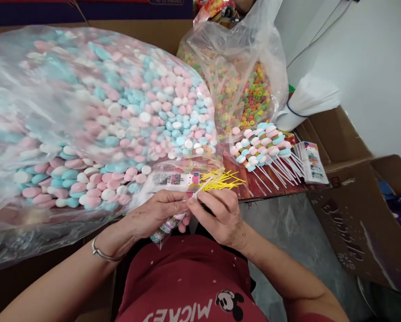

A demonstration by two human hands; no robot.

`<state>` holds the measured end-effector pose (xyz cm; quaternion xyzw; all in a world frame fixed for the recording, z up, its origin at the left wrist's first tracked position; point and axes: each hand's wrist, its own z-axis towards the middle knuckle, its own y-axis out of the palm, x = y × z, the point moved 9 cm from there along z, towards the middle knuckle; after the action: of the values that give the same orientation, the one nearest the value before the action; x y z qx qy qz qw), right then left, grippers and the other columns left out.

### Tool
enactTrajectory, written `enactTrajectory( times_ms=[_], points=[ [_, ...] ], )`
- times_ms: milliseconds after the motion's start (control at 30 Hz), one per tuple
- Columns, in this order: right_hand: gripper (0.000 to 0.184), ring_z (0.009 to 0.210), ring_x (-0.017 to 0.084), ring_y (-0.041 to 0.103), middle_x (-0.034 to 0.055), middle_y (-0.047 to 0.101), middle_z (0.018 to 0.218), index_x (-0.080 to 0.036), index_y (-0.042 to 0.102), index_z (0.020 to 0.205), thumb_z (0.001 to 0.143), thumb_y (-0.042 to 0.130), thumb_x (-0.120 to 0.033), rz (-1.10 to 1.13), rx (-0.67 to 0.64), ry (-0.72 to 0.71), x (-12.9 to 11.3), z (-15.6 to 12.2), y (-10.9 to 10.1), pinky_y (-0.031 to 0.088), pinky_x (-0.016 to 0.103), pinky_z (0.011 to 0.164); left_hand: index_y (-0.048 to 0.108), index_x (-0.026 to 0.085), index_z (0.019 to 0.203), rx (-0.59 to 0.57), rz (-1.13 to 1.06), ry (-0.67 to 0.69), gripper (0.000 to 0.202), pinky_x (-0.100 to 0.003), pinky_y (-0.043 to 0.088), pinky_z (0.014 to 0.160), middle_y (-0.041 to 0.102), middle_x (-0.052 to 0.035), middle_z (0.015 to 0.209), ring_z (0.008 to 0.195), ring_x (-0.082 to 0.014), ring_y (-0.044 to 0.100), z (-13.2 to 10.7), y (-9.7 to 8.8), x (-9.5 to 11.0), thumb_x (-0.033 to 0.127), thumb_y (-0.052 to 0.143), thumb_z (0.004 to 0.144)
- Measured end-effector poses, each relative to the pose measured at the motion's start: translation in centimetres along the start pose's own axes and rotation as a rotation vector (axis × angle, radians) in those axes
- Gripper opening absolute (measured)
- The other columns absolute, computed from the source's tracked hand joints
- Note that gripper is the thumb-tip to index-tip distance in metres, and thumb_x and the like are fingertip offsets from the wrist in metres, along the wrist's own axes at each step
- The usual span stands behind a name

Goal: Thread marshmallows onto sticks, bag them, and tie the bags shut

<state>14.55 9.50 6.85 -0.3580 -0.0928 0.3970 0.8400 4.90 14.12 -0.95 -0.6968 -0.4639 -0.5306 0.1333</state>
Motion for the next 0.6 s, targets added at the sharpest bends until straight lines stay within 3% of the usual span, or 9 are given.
enactTrajectory(
  times_ms=[133,367,500,600],
  points=[
    [0.024,0.114,0.024,0.054,0.0079,0.069,0.112,-0.016,0.065,0.113,0.093,0.051,-0.016,-0.052,-0.206,-0.178,-1.0,0.1,0.5,0.041,0.040,0.093,0.068,0.014,0.067,-0.104,-0.028,-0.098,0.034,-0.024,0.047,0.053,0.063,-0.0021,0.058,0.048,-0.0122,0.057,0.5,0.8,-1.1,0.048,0.073,0.072],
    [0.029,0.088,0.024,0.058,0.0137,0.066,0.093,-0.002,0.067,0.104,0.094,0.042,-0.014,-0.161,-0.316,-0.352,-3.2,0.9,-0.1,0.041,0.043,0.088,0.066,0.015,0.064,-0.321,0.059,-0.193,0.033,-0.021,0.047,0.051,0.060,-0.0003,0.055,0.050,-0.0107,0.055,0.3,2.5,-1.1,0.046,0.074,0.072],
    [0.025,0.083,0.023,0.055,0.0114,0.064,0.086,-0.007,0.068,0.093,0.093,0.044,-0.013,-0.134,-0.321,-0.364,-3.5,1.0,-0.2,0.039,0.042,0.085,0.069,0.015,0.073,-0.358,0.119,-0.236,0.029,-0.022,0.047,0.053,0.061,-0.0009,0.060,0.052,-0.0113,0.055,0.3,2.3,-1.6,0.043,0.074,0.073],
    [0.024,0.077,0.020,0.052,0.0075,0.061,0.078,-0.009,0.066,0.086,0.094,0.044,-0.011,-0.127,-0.327,-0.328,-3.0,1.0,0.0,0.038,0.040,0.082,0.068,0.017,0.083,-0.289,0.217,-0.174,0.024,-0.022,0.045,0.053,0.062,0.0002,0.064,0.053,-0.0111,0.053,0.5,1.7,-1.5,0.040,0.071,0.075]
  ],
)
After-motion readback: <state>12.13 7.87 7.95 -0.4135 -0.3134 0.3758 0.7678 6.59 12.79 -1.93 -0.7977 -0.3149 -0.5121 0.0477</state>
